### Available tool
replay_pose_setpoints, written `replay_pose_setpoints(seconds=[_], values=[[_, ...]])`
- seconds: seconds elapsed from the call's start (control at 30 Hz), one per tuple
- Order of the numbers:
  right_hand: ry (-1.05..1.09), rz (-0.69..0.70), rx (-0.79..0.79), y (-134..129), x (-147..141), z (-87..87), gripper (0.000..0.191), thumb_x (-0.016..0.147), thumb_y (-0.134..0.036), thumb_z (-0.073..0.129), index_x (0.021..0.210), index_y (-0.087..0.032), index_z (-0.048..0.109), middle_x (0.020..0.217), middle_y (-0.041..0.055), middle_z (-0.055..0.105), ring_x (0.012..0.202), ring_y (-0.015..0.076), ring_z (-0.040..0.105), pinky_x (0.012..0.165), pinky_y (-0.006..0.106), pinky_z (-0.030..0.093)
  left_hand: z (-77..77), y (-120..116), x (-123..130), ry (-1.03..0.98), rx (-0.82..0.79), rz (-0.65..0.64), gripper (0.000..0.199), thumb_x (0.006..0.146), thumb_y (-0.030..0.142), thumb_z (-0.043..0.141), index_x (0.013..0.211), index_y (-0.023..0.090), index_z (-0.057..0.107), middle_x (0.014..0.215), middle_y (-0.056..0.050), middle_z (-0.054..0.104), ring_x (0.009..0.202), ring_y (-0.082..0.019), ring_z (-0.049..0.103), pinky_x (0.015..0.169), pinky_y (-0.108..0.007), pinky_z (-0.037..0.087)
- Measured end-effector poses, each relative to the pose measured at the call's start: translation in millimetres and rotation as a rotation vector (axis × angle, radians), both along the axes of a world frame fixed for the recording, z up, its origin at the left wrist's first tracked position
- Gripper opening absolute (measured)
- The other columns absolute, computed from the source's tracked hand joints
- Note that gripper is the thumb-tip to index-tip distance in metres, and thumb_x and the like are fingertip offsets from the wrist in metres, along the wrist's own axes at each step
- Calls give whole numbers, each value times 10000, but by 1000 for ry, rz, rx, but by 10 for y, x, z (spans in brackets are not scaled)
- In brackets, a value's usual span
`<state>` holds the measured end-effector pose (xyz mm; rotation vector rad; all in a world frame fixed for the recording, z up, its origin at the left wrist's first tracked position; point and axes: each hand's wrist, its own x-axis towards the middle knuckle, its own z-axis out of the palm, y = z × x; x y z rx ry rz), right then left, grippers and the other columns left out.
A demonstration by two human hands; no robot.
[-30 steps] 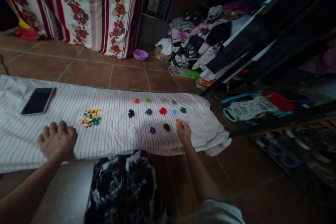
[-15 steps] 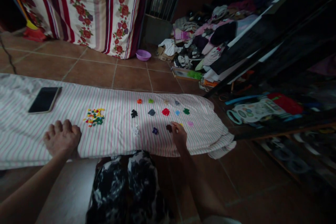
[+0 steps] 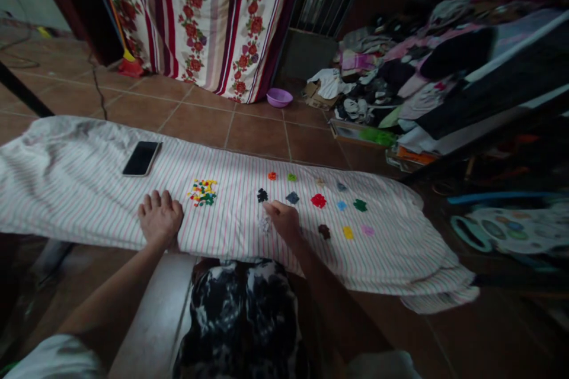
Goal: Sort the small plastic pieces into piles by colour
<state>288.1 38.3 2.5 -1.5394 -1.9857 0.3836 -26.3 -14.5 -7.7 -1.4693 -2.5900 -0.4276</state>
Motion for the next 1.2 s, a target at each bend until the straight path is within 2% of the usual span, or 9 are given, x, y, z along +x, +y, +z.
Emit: replay_pose_setpoints(seconds=[0.1,0.23,0.33,0.47,0.73,0.93,1.1,1.2], values=[[-56,124,8,110,-394,-68,424,945,-418,451,605,-200,580,588,6,612,573,128,556,591,234,346,-12,7,-9,3,-7,2,535,902,340,272,1321,109,511,1438,-195,461,1367,-342,351,1093,-497,280],[-55,306,-26,261,-847,-168,242,947,-216,424,897,-199,661,814,33,679,774,155,613,734,240,427,-20,11,-13,12,-19,14,532,904,347,277,1320,116,515,1439,-190,467,1370,-339,353,1094,-490,280],[-33,389,-66,368,-1096,-212,306,922,-125,409,1092,-207,651,1024,53,665,963,160,600,864,252,445,-31,14,-16,21,-18,15,533,909,352,271,1322,119,514,1440,-186,467,1371,-339,352,1093,-484,282],[-58,405,-149,485,-1311,-228,374,905,-86,397,1115,-235,668,1097,53,624,1034,157,578,923,263,443,-51,20,-21,26,-20,19,532,910,341,269,1328,119,514,1444,-181,465,1371,-343,352,1096,-483,278],[-155,436,-226,624,-1494,-189,372,940,-132,381,1139,-255,671,1099,44,625,1026,158,580,898,255,439,-19,20,0,23,-21,27,530,906,336,284,1331,116,513,1444,-183,468,1369,-336,357,1101,-479,273],[-187,374,-258,604,-1546,-126,316,920,-154,440,1115,-264,663,1081,37,630,984,154,582,877,253,429,-26,31,-5,18,-31,33,532,905,337,284,1339,127,509,1447,-171,470,1380,-326,347,1109,-470,263],[-150,315,-278,624,-1548,-165,243,890,-180,507,1056,-241,673,1064,42,640,926,150,598,850,255,446,-53,28,-10,40,-27,34,529,910,342,278,1338,135,508,1444,-167,475,1381,-322,347,1110,-461,261],[-44,302,-281,656,-1511,-228,198,870,-205,552,1019,-230,680,1022,39,666,893,149,617,831,259,470,-58,27,-10,44,-34,36,525,909,339,278,1333,135,512,1441,-171,479,1379,-323,352,1106,-461,268]])
